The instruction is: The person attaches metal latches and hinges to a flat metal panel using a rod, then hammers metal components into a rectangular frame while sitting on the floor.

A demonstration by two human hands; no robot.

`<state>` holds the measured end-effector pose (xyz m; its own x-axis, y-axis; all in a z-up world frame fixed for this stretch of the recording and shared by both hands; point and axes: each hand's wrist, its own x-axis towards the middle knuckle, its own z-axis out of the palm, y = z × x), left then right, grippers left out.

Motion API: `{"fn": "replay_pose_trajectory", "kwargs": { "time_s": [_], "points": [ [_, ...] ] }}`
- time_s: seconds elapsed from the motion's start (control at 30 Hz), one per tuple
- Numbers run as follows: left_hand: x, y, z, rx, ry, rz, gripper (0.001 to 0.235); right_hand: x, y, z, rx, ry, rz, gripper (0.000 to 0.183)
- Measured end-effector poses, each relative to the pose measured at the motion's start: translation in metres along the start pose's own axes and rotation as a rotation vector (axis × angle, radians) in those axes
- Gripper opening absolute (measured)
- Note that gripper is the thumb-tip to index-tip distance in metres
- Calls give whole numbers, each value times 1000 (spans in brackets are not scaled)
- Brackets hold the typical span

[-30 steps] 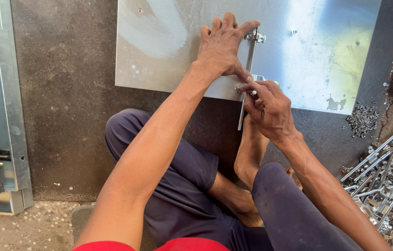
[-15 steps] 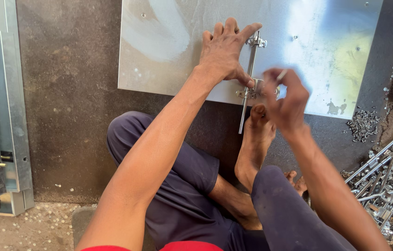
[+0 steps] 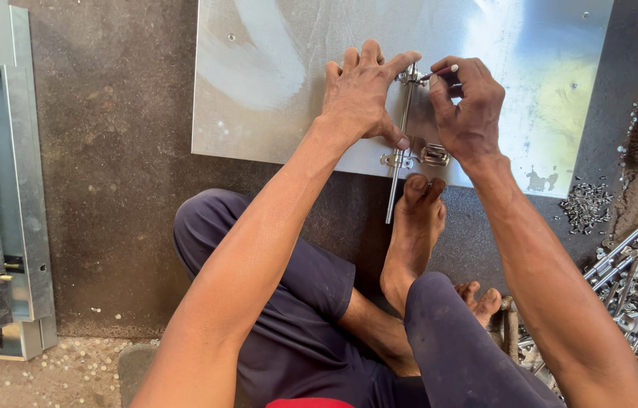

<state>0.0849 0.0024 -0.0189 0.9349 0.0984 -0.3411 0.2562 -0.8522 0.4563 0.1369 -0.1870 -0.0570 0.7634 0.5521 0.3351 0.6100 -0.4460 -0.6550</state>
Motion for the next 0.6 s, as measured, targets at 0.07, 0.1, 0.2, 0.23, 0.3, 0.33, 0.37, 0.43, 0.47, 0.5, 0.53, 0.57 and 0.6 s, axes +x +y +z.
{"fn": "replay_pose_trajectory", "kwargs": {
  "time_s": [0.07, 0.1, 0.2, 0.23, 0.3, 0.33, 0.37, 0.43, 0.47, 0.5, 0.53, 0.57, 0.6],
  "points": [
    [0, 0, -1, -1, -6, -6, 128, 2, -2, -1, -17, -7, -13, 10],
    [-1, 0, -1, -6, -3, -9, 128, 3, -4, 0, -7, 11, -11, 11],
    [1, 0, -2, -2, -15, -26, 131, 8, -10, 3, 20, 29, -18, 10],
    [1, -1, -2, 2, -23, -32, 132, 10, -12, 5, 28, 10, -27, 9],
    [2, -1, 1, -16, -7, -27, 134, 10, -16, 7, 35, -17, -42, 9],
    [3, -2, 2, -24, 2, -25, 136, 11, -17, 7, 36, -26, -52, 9],
    [4, -1, 3, -23, 7, -23, 136, 11, -18, 7, 38, -34, -62, 10],
    [4, -2, 4, -18, 18, -22, 137, 12, -18, 9, 29, -50, -49, 9],
    [4, -2, 4, -21, 18, -24, 137, 13, -18, 10, 25, -60, -43, 9],
    [4, -2, 5, -23, 18, -26, 136, 13, -17, 10, 13, -75, -35, 9],
    [4, -3, 4, -25, 18, -27, 136, 14, -16, 12, 1, -88, -27, 9],
    [3, -3, 3, -29, 24, -27, 135, 16, -16, 14, -11, -102, -19, 9],
    [3, -2, 3, -35, 29, -26, 135, 15, -16, 11, -6, -88, -62, 9]
  ]
}}
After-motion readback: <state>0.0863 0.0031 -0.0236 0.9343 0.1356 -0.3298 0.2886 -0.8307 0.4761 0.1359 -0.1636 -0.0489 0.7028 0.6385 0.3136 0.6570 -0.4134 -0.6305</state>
